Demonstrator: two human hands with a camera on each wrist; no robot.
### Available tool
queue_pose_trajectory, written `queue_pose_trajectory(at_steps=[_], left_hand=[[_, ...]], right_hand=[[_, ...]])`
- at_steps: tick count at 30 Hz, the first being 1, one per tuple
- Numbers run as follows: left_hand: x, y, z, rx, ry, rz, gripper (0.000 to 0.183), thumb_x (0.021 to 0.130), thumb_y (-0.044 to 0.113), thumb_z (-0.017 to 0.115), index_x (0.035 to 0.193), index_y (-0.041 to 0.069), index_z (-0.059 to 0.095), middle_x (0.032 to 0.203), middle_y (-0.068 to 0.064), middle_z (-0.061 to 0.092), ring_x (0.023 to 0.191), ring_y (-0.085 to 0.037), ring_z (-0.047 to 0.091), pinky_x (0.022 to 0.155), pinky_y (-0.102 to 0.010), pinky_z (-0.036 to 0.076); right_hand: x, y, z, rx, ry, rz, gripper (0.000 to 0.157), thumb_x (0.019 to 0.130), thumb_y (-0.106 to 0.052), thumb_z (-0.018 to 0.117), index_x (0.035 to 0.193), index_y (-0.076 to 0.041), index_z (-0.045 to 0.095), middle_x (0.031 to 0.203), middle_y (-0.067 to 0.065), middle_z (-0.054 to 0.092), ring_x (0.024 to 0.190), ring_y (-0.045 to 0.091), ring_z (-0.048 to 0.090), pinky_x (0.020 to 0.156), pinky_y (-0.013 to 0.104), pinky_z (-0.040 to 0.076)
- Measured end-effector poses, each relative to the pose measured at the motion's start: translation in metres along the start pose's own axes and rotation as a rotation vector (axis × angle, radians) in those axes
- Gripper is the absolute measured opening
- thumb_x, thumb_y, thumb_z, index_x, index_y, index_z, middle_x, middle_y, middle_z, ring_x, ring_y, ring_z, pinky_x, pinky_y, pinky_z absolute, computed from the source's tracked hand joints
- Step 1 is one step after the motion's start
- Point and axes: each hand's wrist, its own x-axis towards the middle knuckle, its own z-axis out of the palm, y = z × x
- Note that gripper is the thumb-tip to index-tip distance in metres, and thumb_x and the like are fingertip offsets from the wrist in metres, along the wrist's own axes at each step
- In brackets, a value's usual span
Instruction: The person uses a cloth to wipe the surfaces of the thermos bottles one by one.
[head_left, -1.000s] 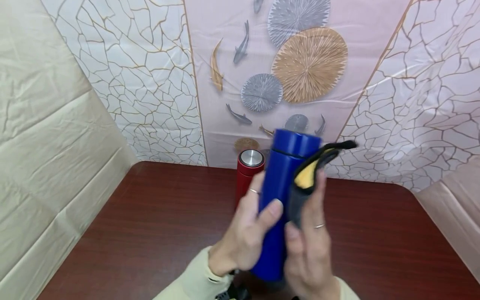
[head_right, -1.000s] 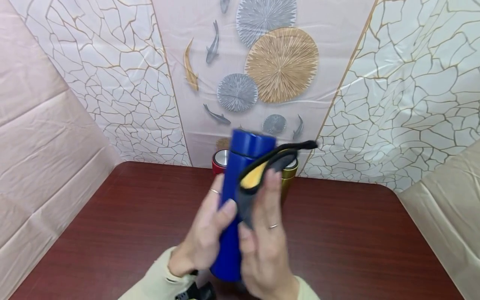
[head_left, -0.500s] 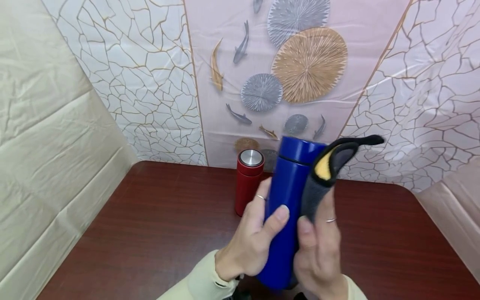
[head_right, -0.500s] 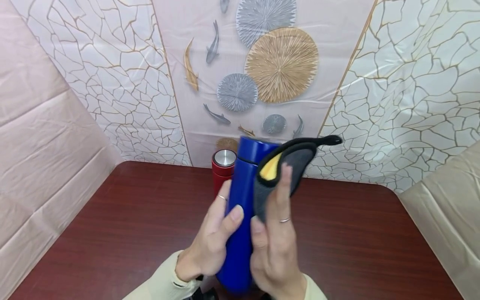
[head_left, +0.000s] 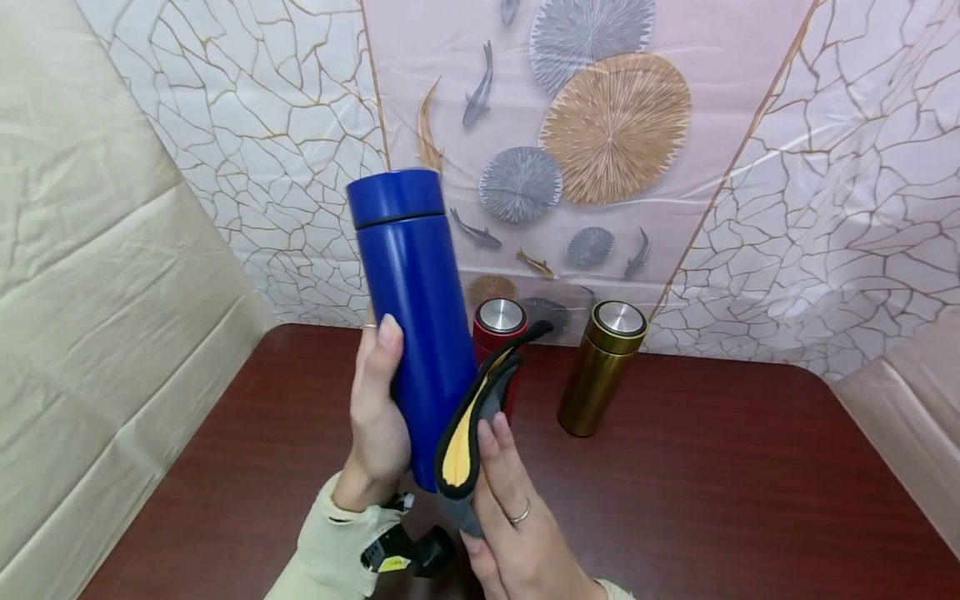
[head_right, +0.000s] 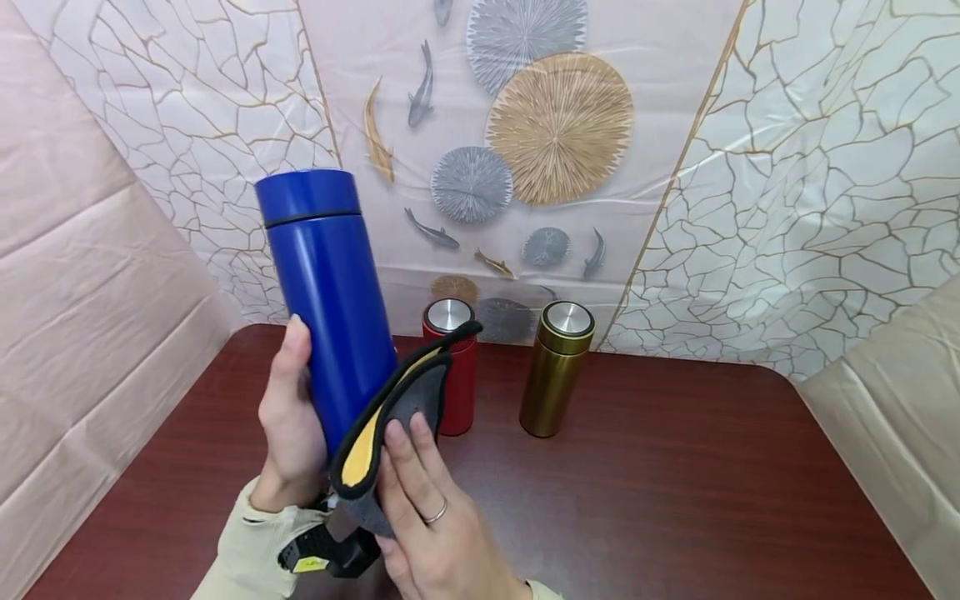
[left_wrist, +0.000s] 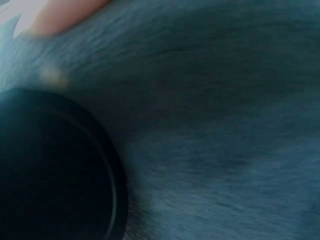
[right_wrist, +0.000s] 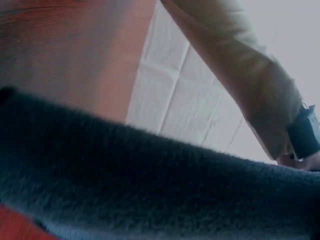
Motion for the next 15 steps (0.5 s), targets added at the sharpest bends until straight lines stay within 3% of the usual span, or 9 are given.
queue_pose_trajectory(at_steps=[8,15], left_hand=[[-0.0022,0.0,-0.0007,0.002,-0.022,-0.041,0.057,0.107,0.045,0.029,0.16,0.026,0.022,0.126,-0.004,0.053,0.104,-0.018,0.056,0.092,-0.031,0.05],[-0.0022,-0.0036,0.0044,-0.006,-0.057,-0.021,0.055,0.107,0.044,0.025,0.156,0.018,0.027,0.127,-0.005,0.054,0.109,-0.02,0.056,0.095,-0.033,0.051]], right_hand=[[-0.0025,-0.0014,0.0027,-0.041,0.043,-0.023,0.053,0.112,-0.021,0.029,0.147,0.019,0.034,0.164,0.03,0.022,0.158,0.038,0.016,0.128,0.036,0.02],[-0.001,0.0006,0.0,0.012,0.038,0.041,0.053,0.111,-0.019,0.032,0.145,0.022,0.034,0.163,0.032,0.024,0.158,0.037,0.017,0.128,0.036,0.02]])
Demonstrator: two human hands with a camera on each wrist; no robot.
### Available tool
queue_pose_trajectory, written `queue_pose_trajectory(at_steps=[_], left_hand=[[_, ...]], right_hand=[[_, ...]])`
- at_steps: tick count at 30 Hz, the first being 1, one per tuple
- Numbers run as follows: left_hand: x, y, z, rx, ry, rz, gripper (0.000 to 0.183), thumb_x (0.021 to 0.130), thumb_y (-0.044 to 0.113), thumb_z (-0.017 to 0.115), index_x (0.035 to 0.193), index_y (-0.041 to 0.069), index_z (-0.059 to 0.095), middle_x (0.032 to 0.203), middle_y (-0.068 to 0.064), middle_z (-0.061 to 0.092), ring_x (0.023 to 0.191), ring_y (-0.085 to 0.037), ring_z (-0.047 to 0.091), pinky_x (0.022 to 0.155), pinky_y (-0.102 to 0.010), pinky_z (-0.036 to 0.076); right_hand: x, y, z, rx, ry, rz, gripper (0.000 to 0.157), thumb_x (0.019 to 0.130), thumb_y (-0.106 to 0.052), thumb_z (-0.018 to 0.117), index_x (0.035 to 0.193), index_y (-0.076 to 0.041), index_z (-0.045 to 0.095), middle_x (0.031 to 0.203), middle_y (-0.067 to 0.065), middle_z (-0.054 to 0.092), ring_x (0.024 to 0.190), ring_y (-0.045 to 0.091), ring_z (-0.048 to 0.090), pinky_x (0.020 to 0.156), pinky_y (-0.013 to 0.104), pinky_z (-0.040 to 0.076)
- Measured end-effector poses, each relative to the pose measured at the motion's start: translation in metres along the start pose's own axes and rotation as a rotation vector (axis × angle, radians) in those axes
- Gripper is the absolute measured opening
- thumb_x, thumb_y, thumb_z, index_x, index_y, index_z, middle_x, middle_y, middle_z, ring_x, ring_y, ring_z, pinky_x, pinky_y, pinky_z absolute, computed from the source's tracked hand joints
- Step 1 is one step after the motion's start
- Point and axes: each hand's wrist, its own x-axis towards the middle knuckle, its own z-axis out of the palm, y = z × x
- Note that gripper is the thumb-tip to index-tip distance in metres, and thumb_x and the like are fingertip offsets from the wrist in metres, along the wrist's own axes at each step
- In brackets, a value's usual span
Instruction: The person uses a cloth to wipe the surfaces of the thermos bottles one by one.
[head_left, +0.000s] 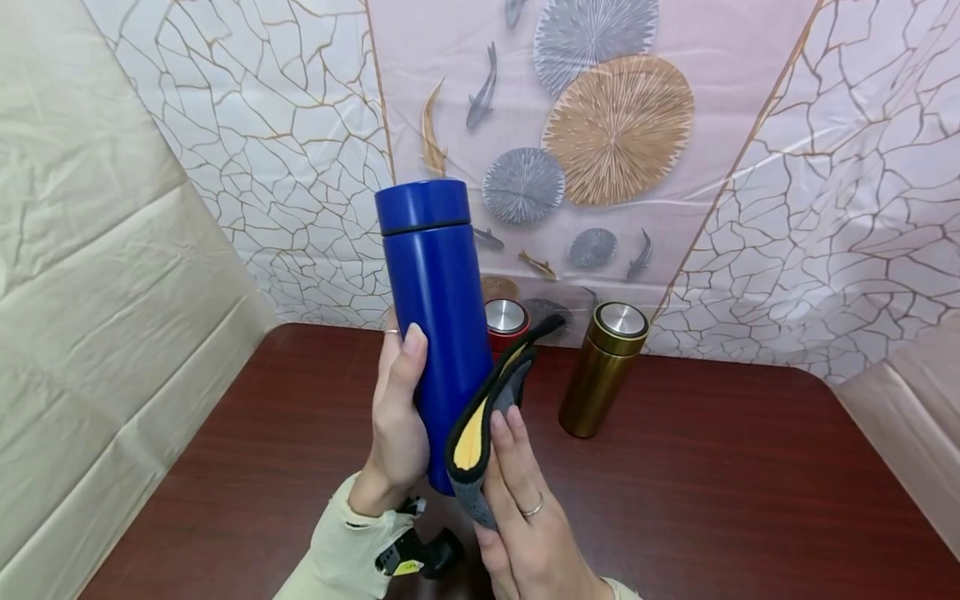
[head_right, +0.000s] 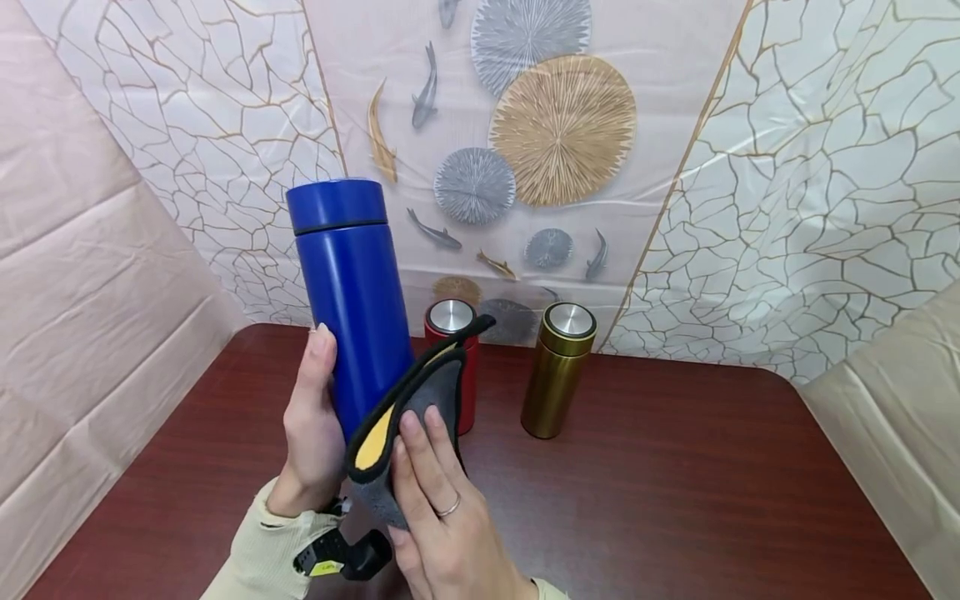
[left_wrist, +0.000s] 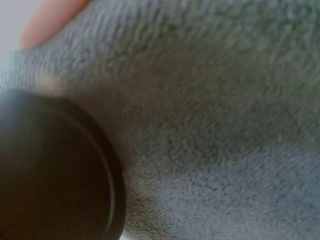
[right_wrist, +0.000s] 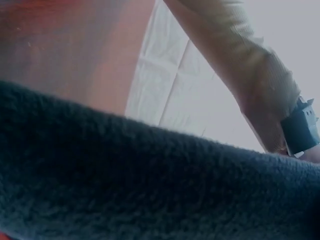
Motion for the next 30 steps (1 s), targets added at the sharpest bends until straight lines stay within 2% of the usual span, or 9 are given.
queue_pose_trajectory(at_steps=[4,8,11,14,16,20,24,27,30], left_hand=[[-0.001,-0.003,0.002,-0.063,-0.025,-0.058,0.056,0.109,0.05,0.019,0.147,0.014,0.038,0.117,0.002,0.057,0.103,-0.015,0.056,0.093,-0.03,0.05],[0.0,-0.001,0.002,-0.131,0.016,-0.128,0.055,0.108,0.056,0.023,0.136,0.013,0.045,0.105,0.005,0.061,0.093,-0.012,0.061,0.085,-0.029,0.054],[0.002,0.0,-0.001,-0.183,0.024,-0.101,0.054,0.109,0.052,0.028,0.144,0.013,0.039,0.116,0.0,0.063,0.1,-0.014,0.067,0.091,-0.034,0.057],[0.006,0.001,-0.003,-0.234,-0.003,-0.047,0.051,0.11,0.042,0.032,0.152,0.013,0.031,0.134,-0.012,0.061,0.114,-0.023,0.07,0.101,-0.045,0.056],[0.007,0.0,-0.004,-0.24,-0.03,-0.026,0.05,0.11,0.04,0.034,0.154,0.016,0.028,0.14,-0.018,0.057,0.117,-0.027,0.069,0.103,-0.048,0.054],[0.007,-0.002,-0.006,-0.153,-0.017,-0.007,0.053,0.108,0.043,0.042,0.151,0.016,0.027,0.133,-0.015,0.058,0.109,-0.023,0.07,0.093,-0.041,0.059],[0.004,-0.003,-0.006,-0.062,0.024,0.018,0.061,0.105,0.05,0.048,0.151,0.015,0.028,0.126,-0.007,0.058,0.105,-0.019,0.066,0.089,-0.034,0.058],[0.003,-0.002,-0.005,-0.009,0.046,0.032,0.072,0.103,0.06,0.044,0.157,0.017,0.025,0.127,-0.006,0.057,0.107,-0.018,0.062,0.09,-0.032,0.055],[0.002,-0.002,-0.004,-0.003,0.071,0.021,0.079,0.099,0.069,0.038,0.159,0.02,0.025,0.125,-0.004,0.059,0.106,-0.017,0.063,0.09,-0.032,0.055]], right_hand=[[0.002,0.001,0.0,-0.014,0.04,-0.005,0.053,0.111,-0.018,0.033,0.143,0.024,0.036,0.162,0.033,0.026,0.158,0.037,0.019,0.128,0.035,0.021],[0.007,0.003,-0.002,-0.089,0.111,-0.103,0.051,0.111,-0.017,0.032,0.137,0.026,0.044,0.157,0.035,0.034,0.154,0.039,0.029,0.125,0.036,0.028],[0.01,0.005,-0.004,-0.146,0.154,-0.177,0.05,0.111,-0.017,0.031,0.131,0.025,0.051,0.152,0.035,0.041,0.15,0.039,0.037,0.123,0.038,0.032],[0.01,0.005,-0.006,-0.161,0.159,-0.191,0.051,0.111,-0.018,0.031,0.124,0.024,0.057,0.151,0.033,0.044,0.148,0.037,0.04,0.122,0.038,0.033],[0.01,0.005,-0.007,-0.158,0.151,-0.184,0.052,0.112,-0.018,0.031,0.121,0.024,0.059,0.15,0.033,0.045,0.148,0.037,0.041,0.121,0.038,0.034],[0.01,0.005,-0.008,-0.164,0.11,-0.196,0.051,0.112,-0.018,0.031,0.125,0.023,0.057,0.149,0.034,0.046,0.148,0.038,0.04,0.122,0.038,0.033],[0.011,0.006,-0.007,-0.169,0.075,-0.223,0.05,0.111,-0.018,0.032,0.135,0.022,0.05,0.151,0.035,0.042,0.15,0.04,0.036,0.124,0.039,0.03],[0.01,0.007,-0.005,-0.175,0.068,-0.233,0.049,0.111,-0.018,0.034,0.135,0.022,0.05,0.151,0.036,0.041,0.15,0.041,0.035,0.125,0.041,0.03],[0.006,0.006,-0.004,-0.166,0.038,-0.194,0.049,0.11,-0.018,0.035,0.137,0.021,0.048,0.154,0.035,0.039,0.152,0.04,0.032,0.125,0.04,0.029]])
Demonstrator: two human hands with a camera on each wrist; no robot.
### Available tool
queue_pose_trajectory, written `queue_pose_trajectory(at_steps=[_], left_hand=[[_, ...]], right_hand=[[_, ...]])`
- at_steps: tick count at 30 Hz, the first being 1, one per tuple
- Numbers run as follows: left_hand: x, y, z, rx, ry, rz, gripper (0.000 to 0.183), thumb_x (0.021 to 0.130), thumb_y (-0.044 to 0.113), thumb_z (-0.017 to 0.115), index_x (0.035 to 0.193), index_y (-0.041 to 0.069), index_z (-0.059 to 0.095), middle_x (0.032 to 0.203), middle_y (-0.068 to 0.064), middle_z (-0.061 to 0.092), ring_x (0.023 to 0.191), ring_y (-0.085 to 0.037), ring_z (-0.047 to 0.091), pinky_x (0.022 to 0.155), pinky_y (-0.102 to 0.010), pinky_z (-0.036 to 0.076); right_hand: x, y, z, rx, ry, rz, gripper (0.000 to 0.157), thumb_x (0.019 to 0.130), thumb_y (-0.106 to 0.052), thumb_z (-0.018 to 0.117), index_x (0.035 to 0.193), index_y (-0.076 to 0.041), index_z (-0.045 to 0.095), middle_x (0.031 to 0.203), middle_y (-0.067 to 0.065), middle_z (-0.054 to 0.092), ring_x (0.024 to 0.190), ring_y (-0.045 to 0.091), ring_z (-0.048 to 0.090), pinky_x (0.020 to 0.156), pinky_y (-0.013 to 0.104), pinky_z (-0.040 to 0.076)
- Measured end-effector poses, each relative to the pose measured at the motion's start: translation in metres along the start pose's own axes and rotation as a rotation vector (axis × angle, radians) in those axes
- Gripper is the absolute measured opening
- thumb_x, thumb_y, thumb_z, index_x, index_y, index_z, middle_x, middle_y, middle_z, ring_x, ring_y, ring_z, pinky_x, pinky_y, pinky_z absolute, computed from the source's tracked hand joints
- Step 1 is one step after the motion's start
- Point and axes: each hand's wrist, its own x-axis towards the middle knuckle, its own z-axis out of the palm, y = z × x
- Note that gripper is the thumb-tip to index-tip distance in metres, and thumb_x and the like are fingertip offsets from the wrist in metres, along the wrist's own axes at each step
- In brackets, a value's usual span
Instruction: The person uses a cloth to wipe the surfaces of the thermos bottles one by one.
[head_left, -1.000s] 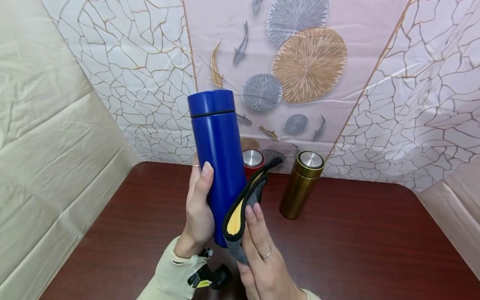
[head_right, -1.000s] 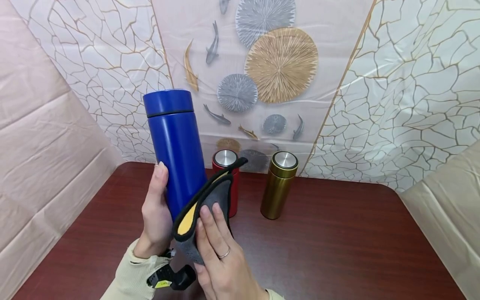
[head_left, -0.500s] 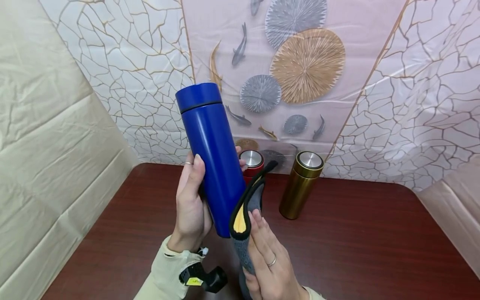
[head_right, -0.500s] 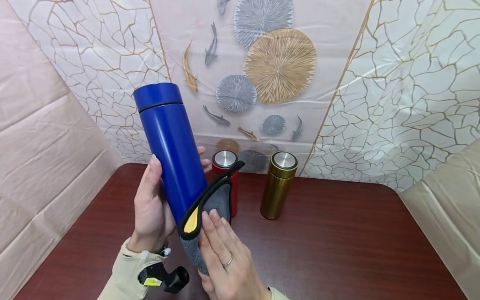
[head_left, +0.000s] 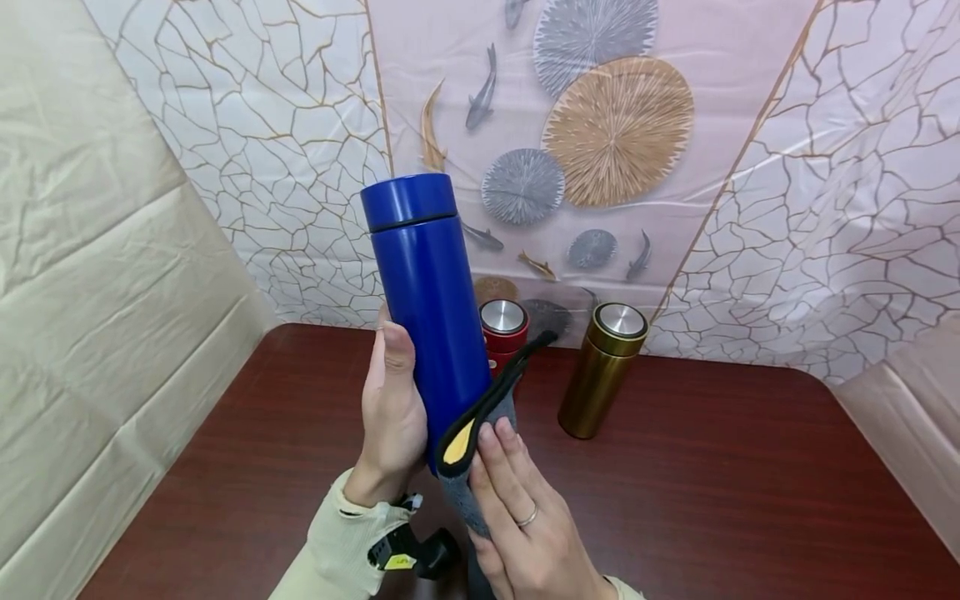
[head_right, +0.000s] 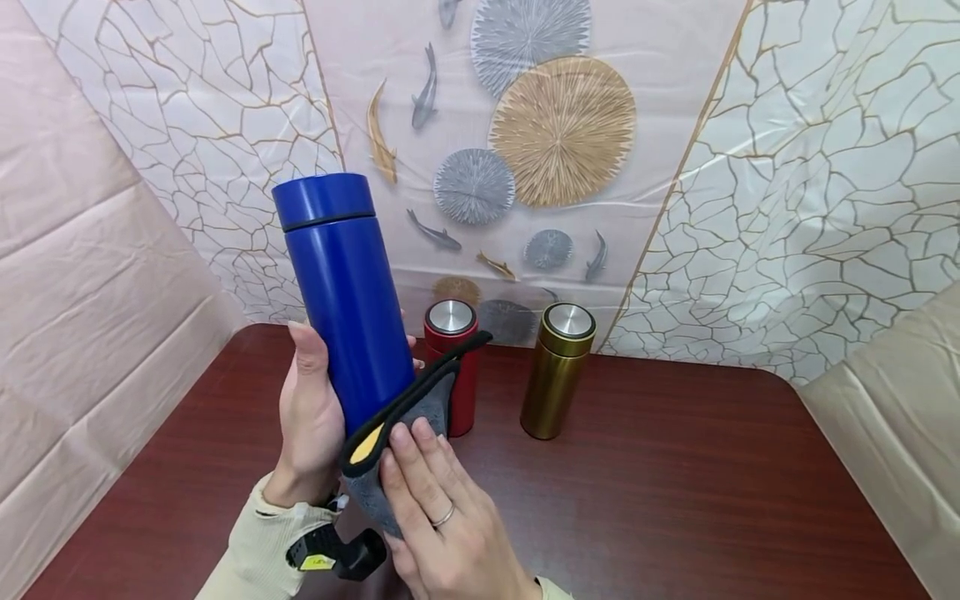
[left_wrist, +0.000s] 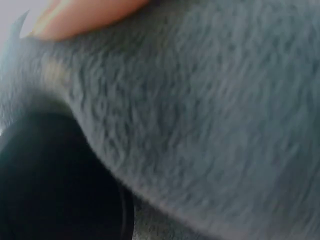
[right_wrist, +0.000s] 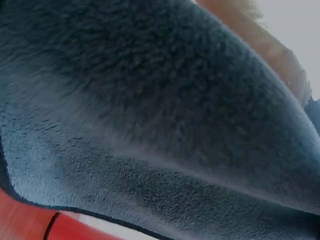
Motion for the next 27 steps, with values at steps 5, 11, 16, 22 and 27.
queue_pose_trajectory(at_steps=[5,11,16,22,27], left_hand=[[-0.003,-0.003,0.006,-0.02,0.031,-0.043,0.075,0.1,0.069,0.031,0.15,0.014,0.038,0.113,0.001,0.065,0.098,-0.015,0.066,0.087,-0.032,0.057],[-0.009,-0.018,0.022,-0.011,-0.124,0.025,0.058,0.111,0.048,0.028,0.155,0.012,0.033,0.134,-0.009,0.058,0.118,-0.018,0.061,0.104,-0.033,0.051],[-0.019,-0.037,0.041,0.062,-0.335,0.043,0.048,0.112,0.039,0.03,0.154,0.015,0.032,0.139,-0.015,0.054,0.123,-0.02,0.057,0.107,-0.035,0.048],[-0.033,-0.053,0.055,0.248,-0.51,0.031,0.054,0.111,0.047,0.028,0.156,0.02,0.025,0.147,-0.004,0.052,0.129,-0.015,0.055,0.112,-0.034,0.046],[-0.035,-0.053,0.056,0.234,-0.502,0.036,0.052,0.111,0.045,0.03,0.156,0.02,0.026,0.148,-0.004,0.052,0.13,-0.016,0.055,0.111,-0.035,0.047]], right_hand=[[0.0,0.001,-0.003,0.046,-0.039,0.068,0.049,0.111,-0.017,0.036,0.141,0.021,0.044,0.158,0.033,0.034,0.154,0.039,0.028,0.125,0.037,0.026],[0.014,0.016,-0.012,0.125,0.022,0.131,0.049,0.109,-0.013,0.039,0.144,0.021,0.037,0.162,0.033,0.025,0.157,0.038,0.021,0.128,0.039,0.021],[0.028,0.031,-0.032,0.196,0.143,0.333,0.055,0.109,-0.014,0.039,0.15,0.021,0.024,0.165,0.03,0.018,0.157,0.032,0.022,0.129,0.038,0.02],[0.036,0.046,-0.058,0.175,0.276,0.488,0.055,0.107,-0.006,0.041,0.149,0.023,0.02,0.162,0.036,0.019,0.157,0.034,0.023,0.129,0.042,0.019],[0.034,0.046,-0.058,0.19,0.285,0.494,0.057,0.106,-0.005,0.04,0.15,0.023,0.016,0.163,0.034,0.019,0.156,0.033,0.025,0.129,0.041,0.02]])
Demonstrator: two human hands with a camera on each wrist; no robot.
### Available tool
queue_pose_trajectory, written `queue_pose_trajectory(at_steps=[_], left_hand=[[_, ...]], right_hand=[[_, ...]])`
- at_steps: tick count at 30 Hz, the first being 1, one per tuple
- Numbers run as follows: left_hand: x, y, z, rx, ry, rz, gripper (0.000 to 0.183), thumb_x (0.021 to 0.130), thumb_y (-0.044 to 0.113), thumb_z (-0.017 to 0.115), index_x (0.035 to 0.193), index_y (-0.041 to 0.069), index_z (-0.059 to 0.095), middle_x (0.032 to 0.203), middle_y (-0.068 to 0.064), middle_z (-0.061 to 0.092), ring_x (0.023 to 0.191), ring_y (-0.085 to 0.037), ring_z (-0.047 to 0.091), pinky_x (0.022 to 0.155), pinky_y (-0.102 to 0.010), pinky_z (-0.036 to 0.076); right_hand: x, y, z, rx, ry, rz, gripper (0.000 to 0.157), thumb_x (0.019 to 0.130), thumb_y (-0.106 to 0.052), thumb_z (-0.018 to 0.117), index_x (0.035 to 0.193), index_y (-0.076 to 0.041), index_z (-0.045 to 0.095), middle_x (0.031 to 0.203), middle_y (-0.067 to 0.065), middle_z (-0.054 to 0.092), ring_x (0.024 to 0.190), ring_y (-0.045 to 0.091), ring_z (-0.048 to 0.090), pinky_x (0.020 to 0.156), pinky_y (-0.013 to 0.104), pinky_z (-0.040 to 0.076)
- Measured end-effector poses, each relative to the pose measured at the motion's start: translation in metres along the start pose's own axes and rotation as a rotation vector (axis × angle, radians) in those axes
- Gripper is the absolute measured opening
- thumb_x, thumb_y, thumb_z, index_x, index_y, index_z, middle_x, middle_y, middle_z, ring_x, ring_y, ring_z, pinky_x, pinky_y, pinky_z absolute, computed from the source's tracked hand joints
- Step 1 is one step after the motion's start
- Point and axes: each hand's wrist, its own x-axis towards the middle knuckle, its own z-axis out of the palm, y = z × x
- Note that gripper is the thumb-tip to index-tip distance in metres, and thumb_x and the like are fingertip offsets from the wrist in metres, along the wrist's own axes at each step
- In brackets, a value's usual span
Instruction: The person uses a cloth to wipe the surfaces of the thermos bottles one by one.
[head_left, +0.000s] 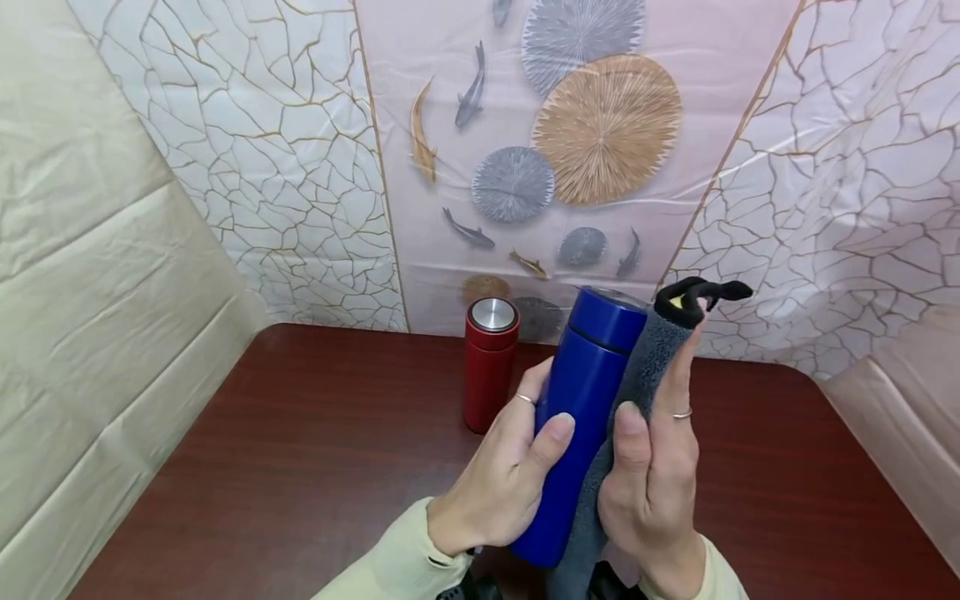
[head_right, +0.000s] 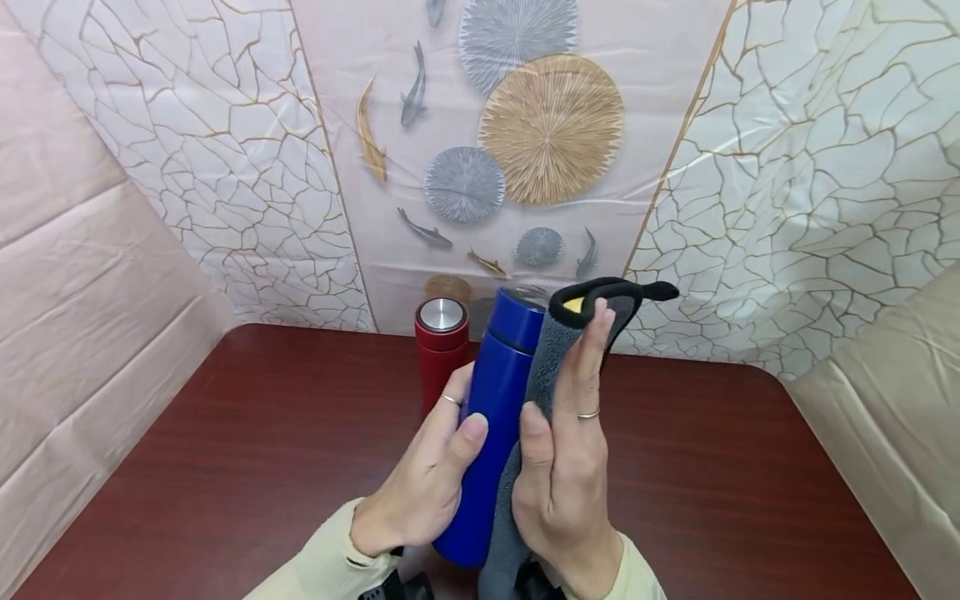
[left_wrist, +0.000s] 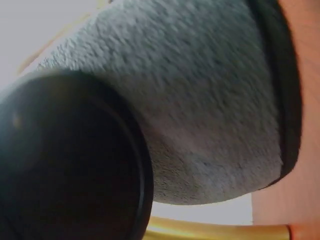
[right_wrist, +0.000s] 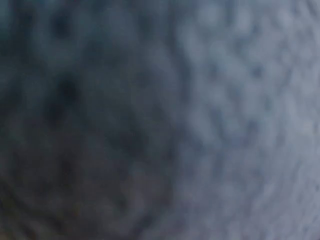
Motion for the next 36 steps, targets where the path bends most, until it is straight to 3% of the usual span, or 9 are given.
queue_pose_trajectory(at_steps=[4,9,13,17,20,26,30,36], left_hand=[[0.0,0.003,-0.009,-0.13,0.089,0.023,0.045,0.112,0.035,0.035,0.153,0.015,0.033,0.142,-0.013,0.053,0.125,-0.02,0.057,0.107,-0.036,0.049],[0.002,0.014,-0.033,-0.234,0.251,0.02,0.042,0.112,0.025,0.029,0.15,0.01,0.036,0.134,-0.016,0.057,0.118,-0.019,0.06,0.102,-0.035,0.052],[0.0,0.026,-0.058,-0.198,0.352,0.013,0.049,0.112,0.035,0.022,0.158,0.017,0.029,0.138,-0.01,0.056,0.121,-0.021,0.059,0.103,-0.034,0.052],[-0.002,0.031,-0.073,-0.15,0.418,-0.006,0.059,0.11,0.048,0.024,0.162,0.02,0.021,0.146,-0.012,0.049,0.124,-0.024,0.055,0.102,-0.034,0.051],[0.0,0.031,-0.075,-0.153,0.447,-0.03,0.063,0.109,0.053,0.027,0.16,0.017,0.024,0.139,-0.014,0.052,0.117,-0.024,0.058,0.097,-0.036,0.053],[0.006,0.03,-0.069,-0.168,0.424,0.024,0.049,0.111,0.037,0.023,0.156,0.017,0.029,0.134,-0.012,0.057,0.116,-0.024,0.061,0.098,-0.037,0.054],[0.007,0.025,-0.057,-0.179,0.377,0.052,0.042,0.112,0.028,0.026,0.15,0.013,0.034,0.132,-0.015,0.059,0.115,-0.022,0.062,0.101,-0.036,0.053],[0.005,0.01,-0.036,-0.129,0.197,-0.002,0.041,0.111,0.035,0.033,0.143,0.008,0.038,0.128,-0.018,0.056,0.112,-0.019,0.058,0.097,-0.032,0.051]], right_hand=[[-0.012,-0.002,0.017,0.04,-0.041,-0.059,0.059,0.107,-0.008,0.042,0.152,0.021,0.017,0.166,0.029,0.02,0.156,0.032,0.025,0.129,0.04,0.02],[-0.038,-0.003,0.04,0.002,-0.191,-0.211,0.056,0.109,-0.012,0.038,0.149,0.023,0.023,0.167,0.03,0.013,0.159,0.034,0.013,0.13,0.039,0.013],[-0.057,-0.004,0.053,-0.04,-0.276,-0.339,0.052,0.109,-0.013,0.036,0.145,0.024,0.03,0.164,0.034,0.017,0.158,0.039,0.013,0.13,0.04,0.015],[-0.07,-0.007,0.057,-0.08,-0.336,-0.358,0.052,0.11,-0.015,0.033,0.147,0.022,0.031,0.165,0.033,0.018,0.158,0.039,0.013,0.129,0.038,0.016],[-0.072,-0.007,0.059,-0.097,-0.341,-0.351,0.052,0.111,-0.015,0.033,0.148,0.021,0.029,0.165,0.032,0.017,0.159,0.039,0.012,0.129,0.038,0.017],[-0.059,-0.003,0.064,-0.051,-0.296,-0.343,0.052,0.11,-0.013,0.034,0.148,0.022,0.027,0.165,0.033,0.016,0.158,0.04,0.011,0.13,0.041,0.015],[-0.042,0.0,0.062,-0.02,-0.261,-0.277,0.053,0.11,-0.013,0.036,0.152,0.017,0.024,0.168,0.028,0.012,0.16,0.035,0.009,0.13,0.042,0.012],[-0.012,0.003,0.043,0.052,-0.153,-0.106,0.057,0.109,-0.011,0.038,0.154,0.016,0.016,0.17,0.023,0.009,0.16,0.032,0.011,0.131,0.044,0.01]])
